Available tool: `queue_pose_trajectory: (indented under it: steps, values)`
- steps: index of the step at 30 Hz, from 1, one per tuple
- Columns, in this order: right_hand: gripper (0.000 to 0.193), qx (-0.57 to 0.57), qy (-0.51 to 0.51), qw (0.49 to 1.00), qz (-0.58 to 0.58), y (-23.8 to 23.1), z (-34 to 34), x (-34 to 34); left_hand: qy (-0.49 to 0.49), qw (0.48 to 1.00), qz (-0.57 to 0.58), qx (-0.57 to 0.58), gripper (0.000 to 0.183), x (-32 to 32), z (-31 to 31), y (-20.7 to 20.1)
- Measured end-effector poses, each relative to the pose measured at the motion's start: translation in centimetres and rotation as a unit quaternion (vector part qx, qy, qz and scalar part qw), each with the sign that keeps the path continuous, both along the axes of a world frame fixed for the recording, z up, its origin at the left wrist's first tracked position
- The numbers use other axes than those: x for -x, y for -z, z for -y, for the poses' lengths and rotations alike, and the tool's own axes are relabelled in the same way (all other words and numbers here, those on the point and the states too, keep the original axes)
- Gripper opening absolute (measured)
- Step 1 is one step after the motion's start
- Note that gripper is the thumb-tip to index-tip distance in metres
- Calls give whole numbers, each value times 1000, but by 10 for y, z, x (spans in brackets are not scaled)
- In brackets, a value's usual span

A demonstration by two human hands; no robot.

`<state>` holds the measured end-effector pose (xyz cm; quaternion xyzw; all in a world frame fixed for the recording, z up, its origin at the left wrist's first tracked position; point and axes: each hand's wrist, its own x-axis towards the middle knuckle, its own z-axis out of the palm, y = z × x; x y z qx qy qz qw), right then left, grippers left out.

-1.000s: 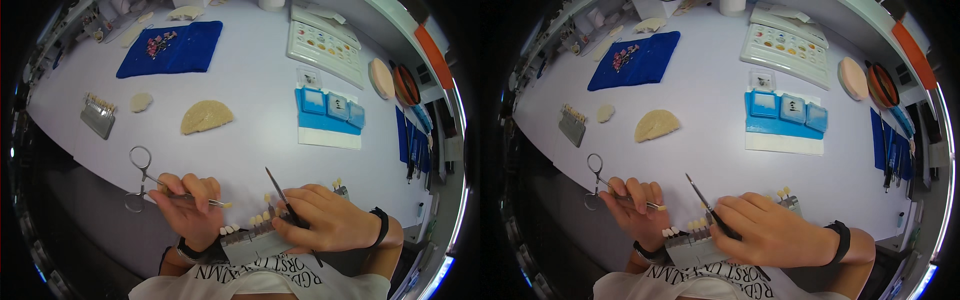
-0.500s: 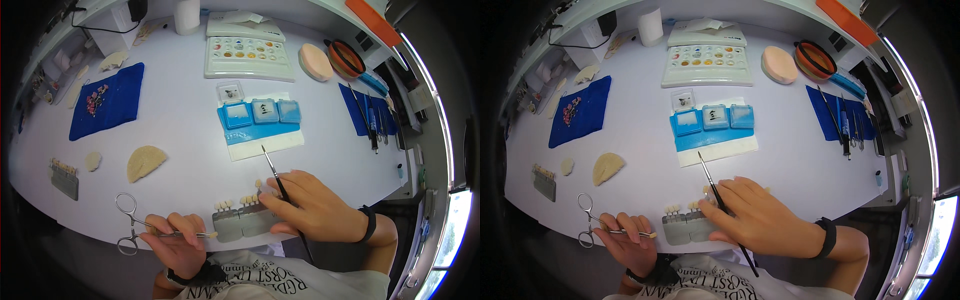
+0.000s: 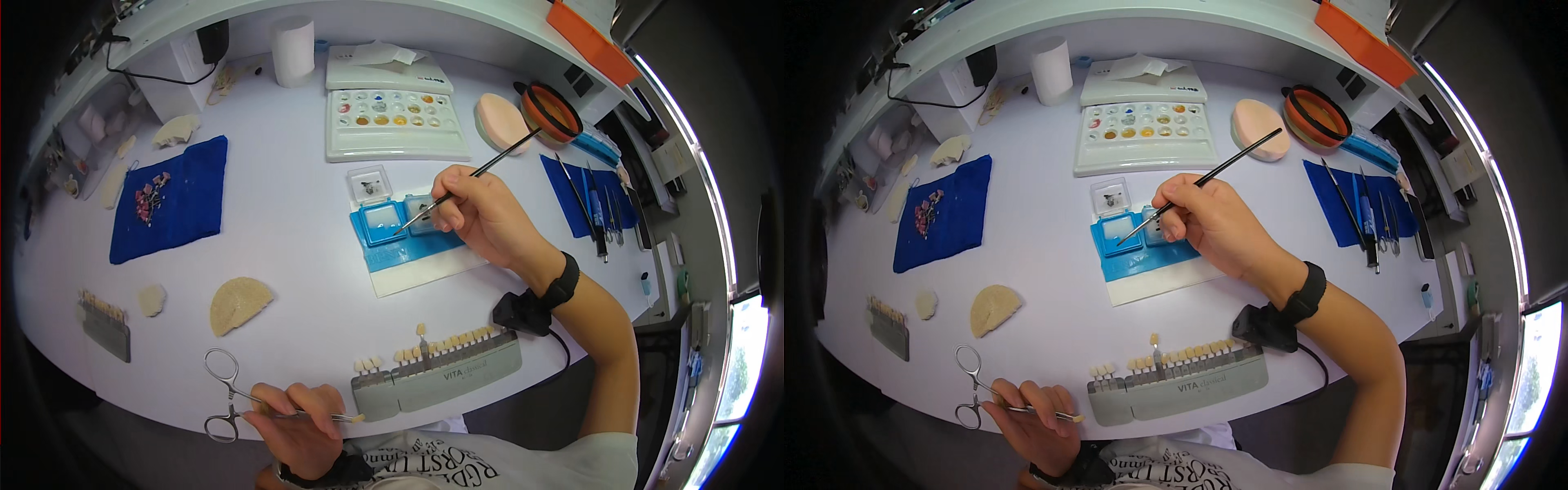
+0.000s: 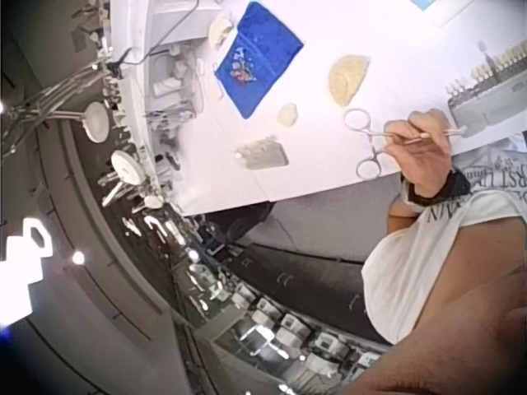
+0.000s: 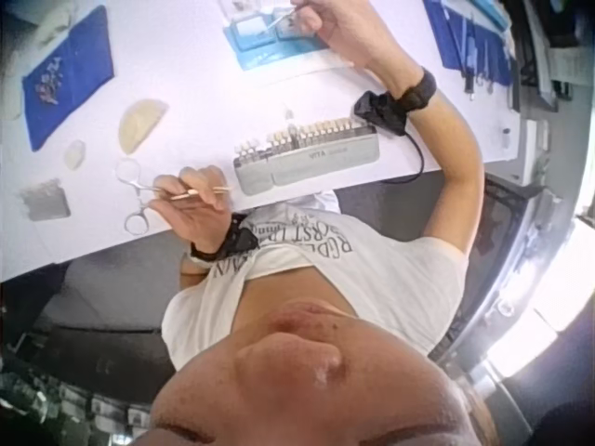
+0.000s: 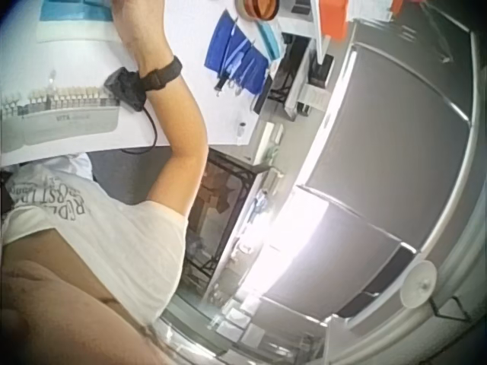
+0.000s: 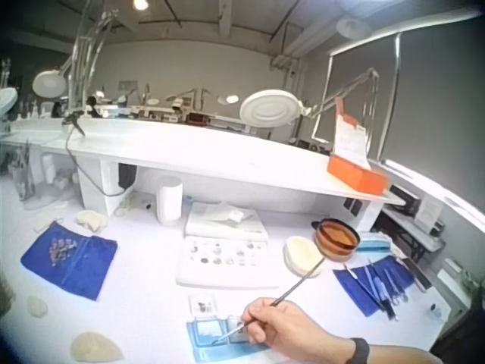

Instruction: Applying stain or paint to a dental tooth model using a brush and a color guide.

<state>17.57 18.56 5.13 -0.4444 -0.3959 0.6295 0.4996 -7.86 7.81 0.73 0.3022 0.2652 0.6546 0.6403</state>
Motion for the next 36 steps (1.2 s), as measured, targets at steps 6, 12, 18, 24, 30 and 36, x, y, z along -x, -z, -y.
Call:
queue_pose_trajectory:
  steps: [6, 12, 18, 24, 30, 36]
  values:
    - [20, -16, 36, 998, -44, 8, -9, -2, 5, 1000, -2, 19, 38, -5, 1, -6]
    - [19, -53, 34, 994, -85, 7, -7, -5, 32, 994, 100, -12, 33, -7, 1, -8]
    - [21, -265, 71, 957, -93, -65, 37, -29, -10, 1000, -6, -18, 39, -4, 2, -3]
    - [26, -455, 167, 873, -52, -115, 136, -52, 121, 968, -38, -217, 45, -15, 27, -22]
    - [19, -458, 327, 822, -81, -130, 198, -80, 363, 884, -68, -286, 50, -108, 77, -39]
    - [18, -439, 471, 762, -72, -131, 222, -96, 600, 756, 122, -232, 36, -206, 108, -33]
